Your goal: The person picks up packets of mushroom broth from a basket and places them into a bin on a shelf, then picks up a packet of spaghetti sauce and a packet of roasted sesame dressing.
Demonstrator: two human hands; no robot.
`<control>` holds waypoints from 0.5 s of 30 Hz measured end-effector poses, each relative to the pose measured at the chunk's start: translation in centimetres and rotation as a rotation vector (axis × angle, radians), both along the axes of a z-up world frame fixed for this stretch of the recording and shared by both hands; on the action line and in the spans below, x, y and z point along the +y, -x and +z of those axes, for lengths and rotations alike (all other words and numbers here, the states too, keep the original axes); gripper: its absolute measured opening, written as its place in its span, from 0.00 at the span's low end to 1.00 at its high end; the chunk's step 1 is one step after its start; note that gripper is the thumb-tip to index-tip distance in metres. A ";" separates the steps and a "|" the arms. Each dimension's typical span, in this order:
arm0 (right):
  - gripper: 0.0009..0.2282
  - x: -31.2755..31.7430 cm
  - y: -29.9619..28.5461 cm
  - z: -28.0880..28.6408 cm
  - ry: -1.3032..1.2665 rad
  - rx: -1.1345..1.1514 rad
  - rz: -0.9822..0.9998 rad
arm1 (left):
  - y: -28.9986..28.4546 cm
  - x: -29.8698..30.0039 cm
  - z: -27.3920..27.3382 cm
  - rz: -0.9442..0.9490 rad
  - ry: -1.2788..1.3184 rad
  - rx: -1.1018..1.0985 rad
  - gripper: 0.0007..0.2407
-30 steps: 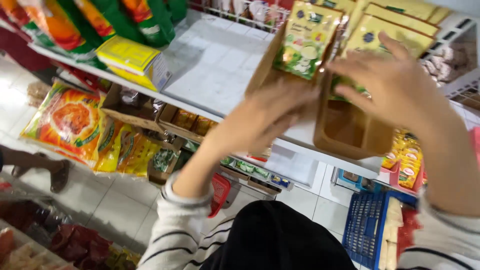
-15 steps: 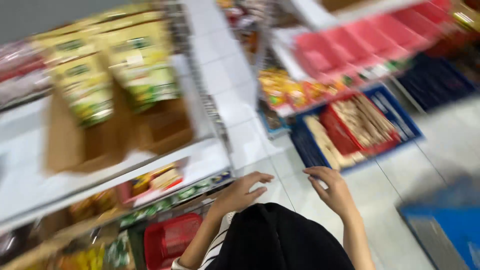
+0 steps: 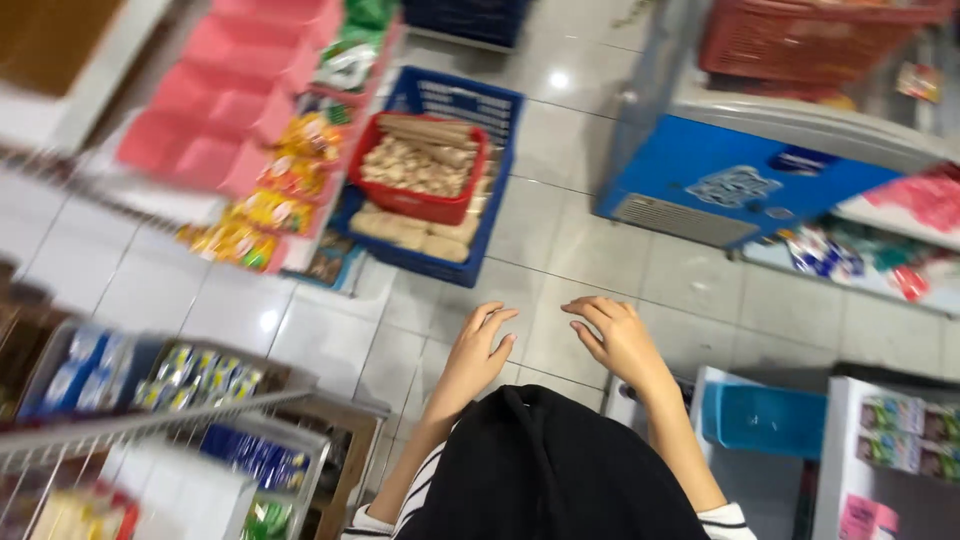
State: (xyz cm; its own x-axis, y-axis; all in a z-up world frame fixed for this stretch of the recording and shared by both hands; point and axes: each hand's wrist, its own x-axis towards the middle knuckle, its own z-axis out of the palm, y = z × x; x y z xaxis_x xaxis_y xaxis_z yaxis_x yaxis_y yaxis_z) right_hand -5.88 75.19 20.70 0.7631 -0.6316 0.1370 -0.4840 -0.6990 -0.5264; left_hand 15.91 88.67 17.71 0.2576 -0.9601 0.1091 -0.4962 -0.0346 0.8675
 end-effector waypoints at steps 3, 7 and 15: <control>0.11 -0.9 3.0 -0.1 -0.095 -0.016 -0.150 | 2.3 -4.2 -0.6 -0.167 -0.050 0.037 0.14; 0.11 -2.5 5.2 -1.7 -0.164 -0.016 -0.284 | 3.1 -9.7 -2.0 -0.293 -0.115 0.063 0.14; 0.11 -10.6 6.8 -3.6 -0.225 -0.048 -0.494 | 3.2 -23.6 -4.3 -0.473 -0.142 0.060 0.14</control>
State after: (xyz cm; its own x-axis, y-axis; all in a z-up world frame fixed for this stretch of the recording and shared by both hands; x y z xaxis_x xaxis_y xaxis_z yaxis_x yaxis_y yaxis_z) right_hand -12.65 64.64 17.11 0.3645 -0.9311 -0.0156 -0.6983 -0.2622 -0.6661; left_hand 12.76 65.10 13.39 -0.2081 -0.9776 -0.0332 -0.4352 0.0622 0.8982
